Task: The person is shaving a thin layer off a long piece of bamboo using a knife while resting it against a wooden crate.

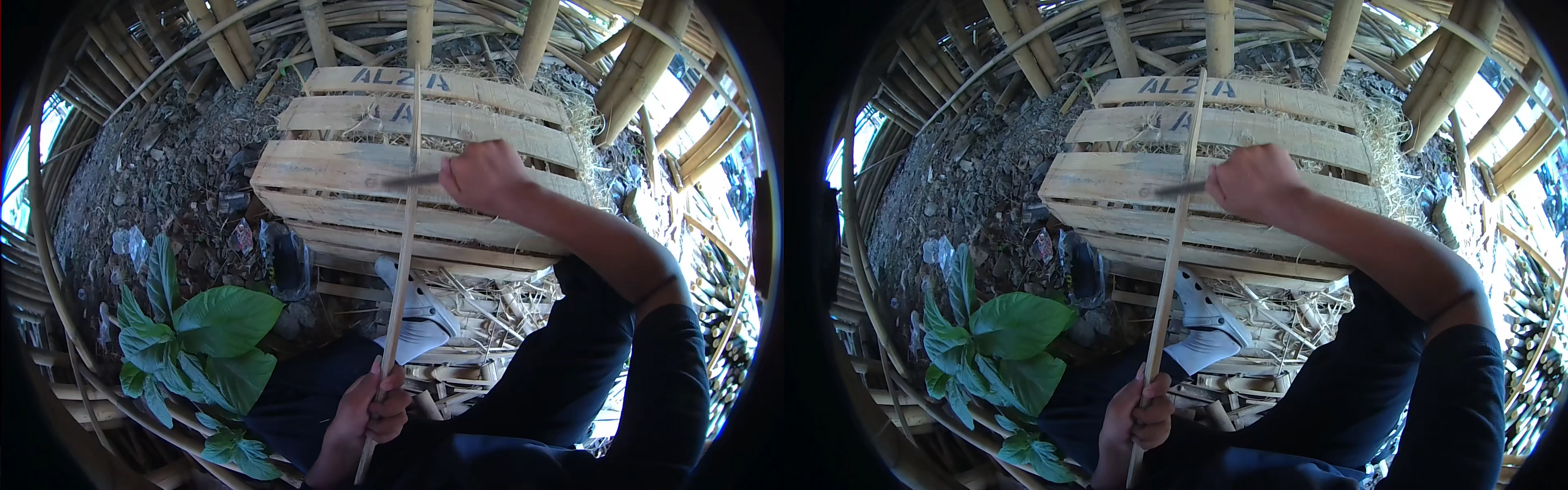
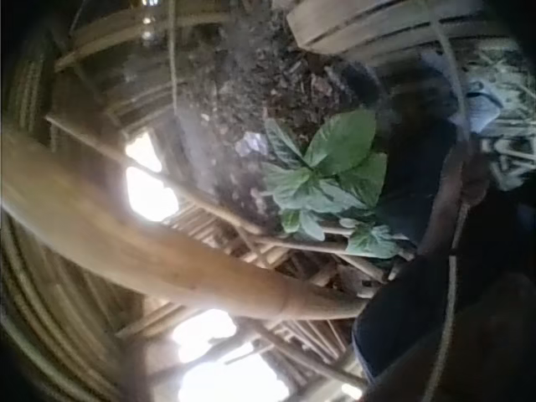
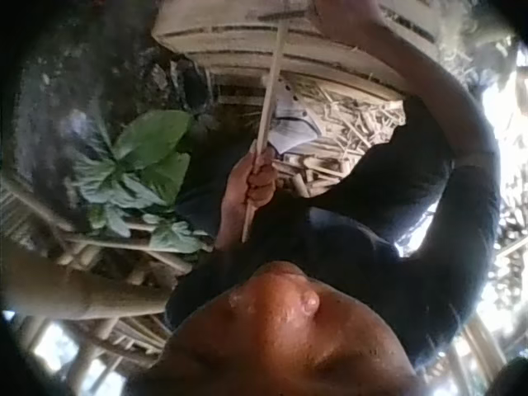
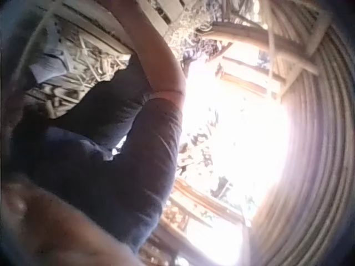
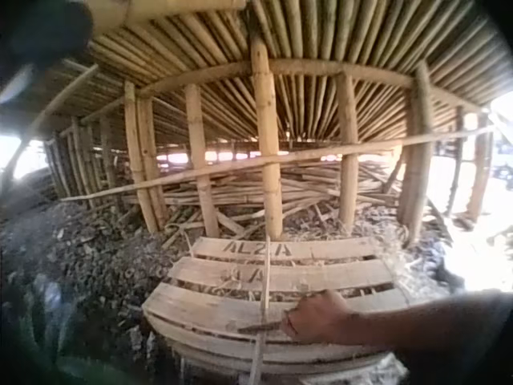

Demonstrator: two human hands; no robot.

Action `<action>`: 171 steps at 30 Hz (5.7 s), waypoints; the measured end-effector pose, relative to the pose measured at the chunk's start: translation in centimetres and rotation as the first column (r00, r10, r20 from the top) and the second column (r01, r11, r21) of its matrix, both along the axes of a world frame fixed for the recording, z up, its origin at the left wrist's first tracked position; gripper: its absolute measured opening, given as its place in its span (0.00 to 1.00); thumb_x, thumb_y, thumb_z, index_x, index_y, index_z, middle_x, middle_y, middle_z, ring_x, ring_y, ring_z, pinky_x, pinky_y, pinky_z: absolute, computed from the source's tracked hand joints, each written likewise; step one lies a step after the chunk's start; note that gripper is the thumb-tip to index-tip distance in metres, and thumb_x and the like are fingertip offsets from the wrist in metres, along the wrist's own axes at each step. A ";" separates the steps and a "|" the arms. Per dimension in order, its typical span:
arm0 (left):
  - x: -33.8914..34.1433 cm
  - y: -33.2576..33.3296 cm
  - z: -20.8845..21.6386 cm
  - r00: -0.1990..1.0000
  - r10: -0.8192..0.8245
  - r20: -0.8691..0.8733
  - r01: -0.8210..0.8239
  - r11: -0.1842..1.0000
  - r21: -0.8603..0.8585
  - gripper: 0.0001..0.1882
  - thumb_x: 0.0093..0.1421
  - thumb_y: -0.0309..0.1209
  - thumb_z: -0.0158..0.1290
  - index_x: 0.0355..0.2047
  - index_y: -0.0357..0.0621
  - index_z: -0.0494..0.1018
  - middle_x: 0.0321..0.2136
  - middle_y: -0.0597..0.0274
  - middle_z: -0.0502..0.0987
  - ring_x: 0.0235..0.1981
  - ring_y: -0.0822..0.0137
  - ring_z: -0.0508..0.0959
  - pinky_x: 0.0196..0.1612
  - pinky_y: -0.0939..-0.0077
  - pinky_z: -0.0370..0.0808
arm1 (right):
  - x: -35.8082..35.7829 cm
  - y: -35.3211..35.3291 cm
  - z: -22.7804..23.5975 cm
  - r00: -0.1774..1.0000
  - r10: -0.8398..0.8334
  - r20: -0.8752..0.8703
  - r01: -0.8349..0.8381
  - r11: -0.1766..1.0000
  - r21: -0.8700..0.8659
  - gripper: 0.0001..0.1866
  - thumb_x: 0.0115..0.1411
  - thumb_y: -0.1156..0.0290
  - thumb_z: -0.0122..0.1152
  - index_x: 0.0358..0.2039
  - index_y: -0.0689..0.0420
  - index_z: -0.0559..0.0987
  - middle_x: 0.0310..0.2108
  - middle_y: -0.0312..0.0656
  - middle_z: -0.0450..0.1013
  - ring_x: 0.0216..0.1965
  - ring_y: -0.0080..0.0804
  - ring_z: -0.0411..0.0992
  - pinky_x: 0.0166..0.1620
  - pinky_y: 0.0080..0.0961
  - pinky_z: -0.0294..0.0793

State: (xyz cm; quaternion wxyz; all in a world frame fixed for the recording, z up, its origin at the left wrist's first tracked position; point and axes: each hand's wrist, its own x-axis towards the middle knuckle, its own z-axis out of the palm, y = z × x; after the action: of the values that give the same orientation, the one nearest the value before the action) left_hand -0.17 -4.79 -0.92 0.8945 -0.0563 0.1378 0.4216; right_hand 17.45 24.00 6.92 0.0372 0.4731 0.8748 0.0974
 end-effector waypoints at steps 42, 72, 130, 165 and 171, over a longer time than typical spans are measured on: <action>-0.1 1.2 -1.2 0.879 0.234 0.416 -0.207 0.972 -0.111 0.16 0.73 0.43 0.30 0.32 0.50 0.60 0.13 0.75 0.51 0.08 0.82 0.46 0.08 0.85 0.43 | -3.0 -8.2 -3.8 0.842 0.353 -0.408 -0.410 0.910 -0.058 0.23 0.59 0.64 0.53 0.07 0.54 0.70 0.07 0.40 0.65 0.08 0.40 0.66 0.16 0.37 0.69; 0.4 0.8 -1.0 0.919 0.263 0.293 -0.247 0.965 -0.090 0.15 0.73 0.40 0.30 0.31 0.49 0.58 0.11 0.78 0.46 0.06 0.86 0.44 0.06 0.87 0.41 | -3.8 -9.8 -3.9 0.801 0.412 -0.434 -0.471 0.881 -0.033 0.23 0.60 0.64 0.51 0.08 0.56 0.70 0.08 0.41 0.67 0.09 0.41 0.67 0.16 0.35 0.71; 0.0 0.9 -0.9 0.937 0.230 0.263 -0.218 0.973 -0.075 0.16 0.73 0.43 0.29 0.31 0.51 0.59 0.12 0.77 0.48 0.07 0.84 0.44 0.07 0.86 0.40 | -3.7 -6.6 -4.4 0.774 0.471 -0.423 -0.436 0.881 0.183 0.20 0.59 0.62 0.51 0.10 0.53 0.73 0.06 0.38 0.65 0.07 0.36 0.66 0.16 0.33 0.71; 0.2 0.5 -1.2 0.904 0.258 0.340 -0.239 0.966 -0.099 0.14 0.73 0.40 0.31 0.31 0.51 0.58 0.12 0.77 0.48 0.07 0.85 0.44 0.07 0.86 0.40 | -4.3 -10.3 -3.5 0.913 0.308 -0.269 -0.353 0.926 -0.137 0.26 0.65 0.56 0.44 0.12 0.51 0.73 0.10 0.38 0.70 0.12 0.36 0.72 0.20 0.34 0.75; 0.4 -0.2 -0.9 0.943 0.208 0.260 -0.188 0.977 -0.098 0.14 0.73 0.41 0.30 0.31 0.51 0.59 0.12 0.78 0.48 0.07 0.85 0.44 0.07 0.87 0.41 | -4.5 -8.7 -3.2 0.976 0.185 -0.118 -0.198 0.975 -0.105 0.22 0.59 0.61 0.50 0.09 0.51 0.71 0.08 0.37 0.67 0.09 0.36 0.68 0.16 0.34 0.71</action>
State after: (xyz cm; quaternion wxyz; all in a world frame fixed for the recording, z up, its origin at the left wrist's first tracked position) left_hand 0.27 -5.03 -1.83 0.8553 -0.1588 0.0237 0.4926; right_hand 12.97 15.26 3.70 0.0080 0.3880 0.9213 0.0241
